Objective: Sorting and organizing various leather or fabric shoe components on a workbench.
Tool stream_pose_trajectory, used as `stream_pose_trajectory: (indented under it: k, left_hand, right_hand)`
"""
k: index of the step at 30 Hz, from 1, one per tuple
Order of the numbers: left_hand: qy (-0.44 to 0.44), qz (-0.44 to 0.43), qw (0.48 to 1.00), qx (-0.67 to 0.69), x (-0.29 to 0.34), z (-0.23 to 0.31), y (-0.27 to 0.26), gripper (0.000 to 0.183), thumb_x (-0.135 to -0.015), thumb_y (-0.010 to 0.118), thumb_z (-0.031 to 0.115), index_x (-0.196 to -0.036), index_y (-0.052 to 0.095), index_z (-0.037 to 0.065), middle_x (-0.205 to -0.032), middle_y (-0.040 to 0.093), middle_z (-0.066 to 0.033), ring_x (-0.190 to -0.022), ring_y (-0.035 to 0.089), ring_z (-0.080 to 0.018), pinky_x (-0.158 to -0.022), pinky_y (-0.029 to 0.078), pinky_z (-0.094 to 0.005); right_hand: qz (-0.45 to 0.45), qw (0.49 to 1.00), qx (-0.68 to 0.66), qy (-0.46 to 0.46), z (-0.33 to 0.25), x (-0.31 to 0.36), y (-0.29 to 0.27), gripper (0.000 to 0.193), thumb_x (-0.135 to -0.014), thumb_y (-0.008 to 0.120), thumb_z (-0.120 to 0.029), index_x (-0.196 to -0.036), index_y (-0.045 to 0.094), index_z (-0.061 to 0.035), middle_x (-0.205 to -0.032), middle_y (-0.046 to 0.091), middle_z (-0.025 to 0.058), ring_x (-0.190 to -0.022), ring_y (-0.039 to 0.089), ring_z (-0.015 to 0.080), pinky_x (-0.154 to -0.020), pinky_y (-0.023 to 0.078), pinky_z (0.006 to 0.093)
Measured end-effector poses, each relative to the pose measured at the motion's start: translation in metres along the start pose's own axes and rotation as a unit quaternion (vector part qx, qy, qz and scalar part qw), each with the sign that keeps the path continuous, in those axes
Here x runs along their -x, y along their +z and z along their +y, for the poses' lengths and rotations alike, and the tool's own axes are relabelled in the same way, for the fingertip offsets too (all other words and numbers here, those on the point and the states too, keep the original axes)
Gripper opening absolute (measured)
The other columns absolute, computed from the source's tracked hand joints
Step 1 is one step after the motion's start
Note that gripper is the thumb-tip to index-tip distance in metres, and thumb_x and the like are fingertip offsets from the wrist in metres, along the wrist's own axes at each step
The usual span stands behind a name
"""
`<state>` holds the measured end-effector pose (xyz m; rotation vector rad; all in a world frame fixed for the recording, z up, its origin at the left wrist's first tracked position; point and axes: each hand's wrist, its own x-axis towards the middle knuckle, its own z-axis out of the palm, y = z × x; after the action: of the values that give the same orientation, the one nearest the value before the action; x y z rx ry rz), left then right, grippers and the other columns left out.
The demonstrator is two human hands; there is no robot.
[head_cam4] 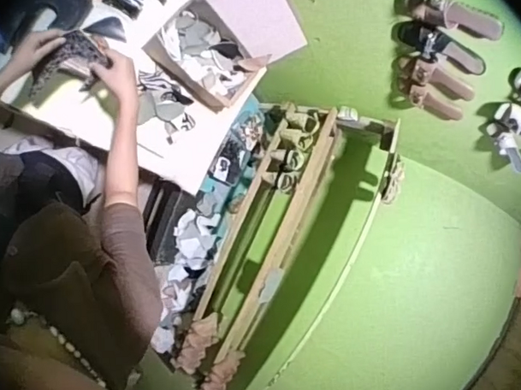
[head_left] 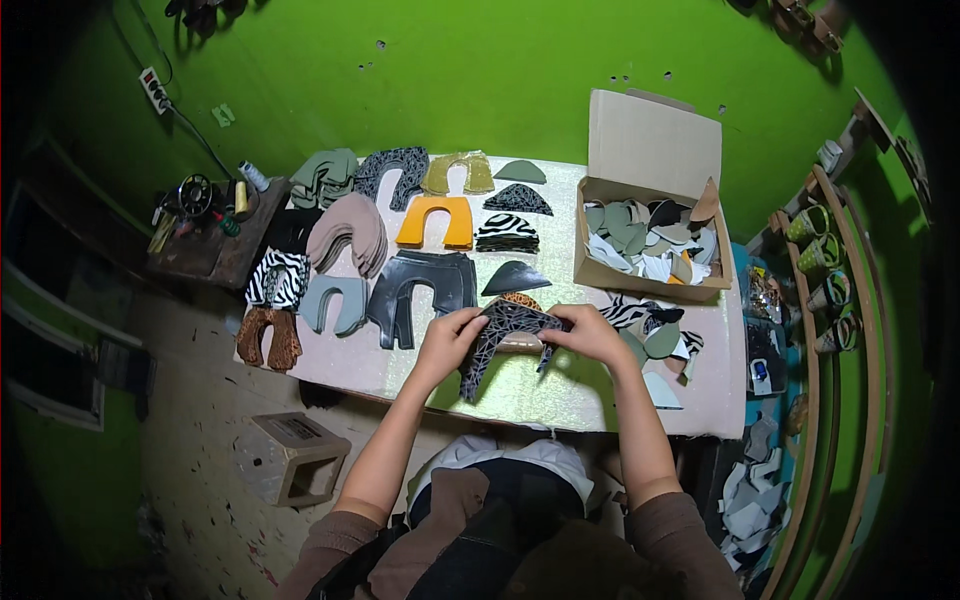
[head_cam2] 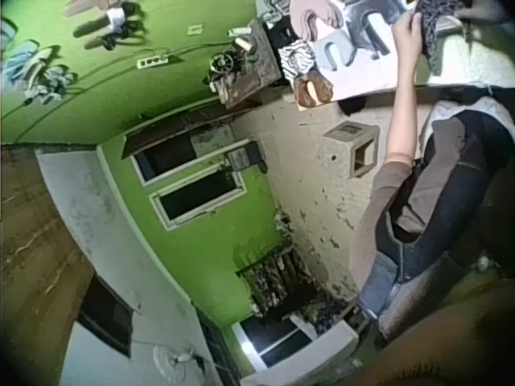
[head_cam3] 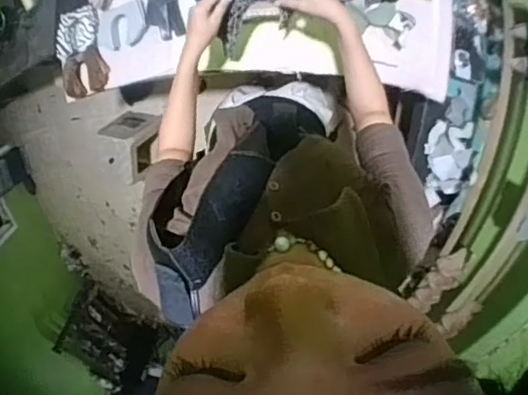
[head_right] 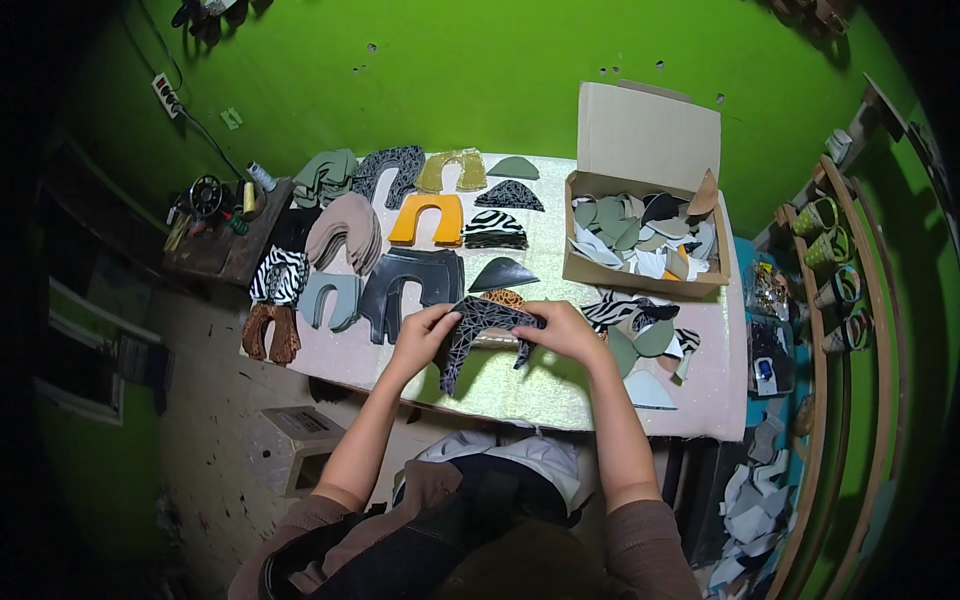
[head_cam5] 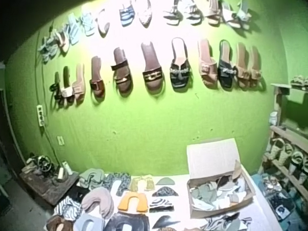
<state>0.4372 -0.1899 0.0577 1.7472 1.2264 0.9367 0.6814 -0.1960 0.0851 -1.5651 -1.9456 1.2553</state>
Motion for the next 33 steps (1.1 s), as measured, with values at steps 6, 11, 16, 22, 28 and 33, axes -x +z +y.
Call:
stream_pose_trajectory:
  k: [6,11,16,22,28,33]
  left_hand:
    - [-0.077,-0.011,0.994,0.075,0.002,-0.032,0.001,0.025,-0.088,0.059,0.02,-0.097,0.063,-0.003,-0.077,0.064,-0.0065,-0.07,0.055,-0.0078,-0.063,0.044,-0.023]
    - [-0.14,0.014,0.977,0.159,-0.001,-0.045,0.0,0.022,-0.089,0.057,0.017,-0.098,0.061,-0.003,-0.077,0.06,-0.0003,-0.07,0.05,-0.0042,-0.063,0.041,-0.0187]
    - [-0.187,-0.035,0.946,0.264,-0.009,-0.047,0.006,0.021,-0.088,0.058,0.013,-0.104,0.056,-0.001,-0.081,0.061,-0.0014,-0.075,0.053,-0.0048,-0.065,0.042,-0.0184]
    - [-0.219,0.008,0.941,0.256,-0.028,-0.062,-0.014,0.023,-0.086,0.059,0.007,-0.107,0.055,-0.002,-0.084,0.062,-0.0012,-0.073,0.056,-0.0049,-0.064,0.045,-0.0183]
    - [-0.181,0.02,0.959,0.218,-0.074,-0.083,-0.053,0.021,-0.087,0.057,0.007,-0.104,0.055,-0.004,-0.085,0.063,-0.0036,-0.073,0.056,-0.0053,-0.064,0.044,-0.0177]
    - [-0.137,0.062,0.986,0.074,-0.137,-0.101,-0.112,0.021,-0.086,0.059,0.01,-0.102,0.057,-0.003,-0.086,0.063,-0.007,-0.073,0.056,-0.0073,-0.066,0.045,-0.0199]
  right_hand:
    - [0.041,0.989,-0.143,-0.012,0.036,0.0,0.017,0.027,-0.073,0.074,-0.018,-0.092,0.063,-0.0015,-0.078,0.062,0.0022,-0.069,0.053,0.0086,-0.065,0.043,0.0235]
    - [0.041,0.961,-0.269,0.056,0.055,-0.003,0.023,0.022,-0.077,0.071,-0.018,-0.088,0.061,-0.0007,-0.075,0.059,-0.0003,-0.066,0.051,0.0062,-0.06,0.041,0.0227]
    - [0.173,0.928,-0.331,-0.003,0.073,-0.023,0.031,0.022,-0.089,0.056,-0.019,-0.102,0.053,-0.0022,-0.075,0.06,0.0017,-0.06,0.052,0.0058,-0.053,0.041,0.0242]
    - [0.268,0.958,-0.092,0.045,0.038,-0.056,0.032,0.029,-0.091,0.051,-0.031,-0.105,0.053,-0.0068,-0.068,0.06,0.0155,-0.059,0.06,0.0286,-0.057,0.045,0.0368]
    - [0.303,0.952,-0.034,0.031,0.012,-0.116,0.028,0.028,-0.092,0.047,-0.03,-0.106,0.053,-0.0068,-0.071,0.06,0.0237,-0.069,0.059,0.0422,-0.06,0.044,0.0457]
    - [0.321,0.942,-0.099,-0.02,-0.023,-0.195,0.026,0.027,-0.09,0.05,-0.021,-0.112,0.051,-0.005,-0.082,0.061,0.0234,-0.077,0.062,0.036,-0.066,0.045,0.0408]
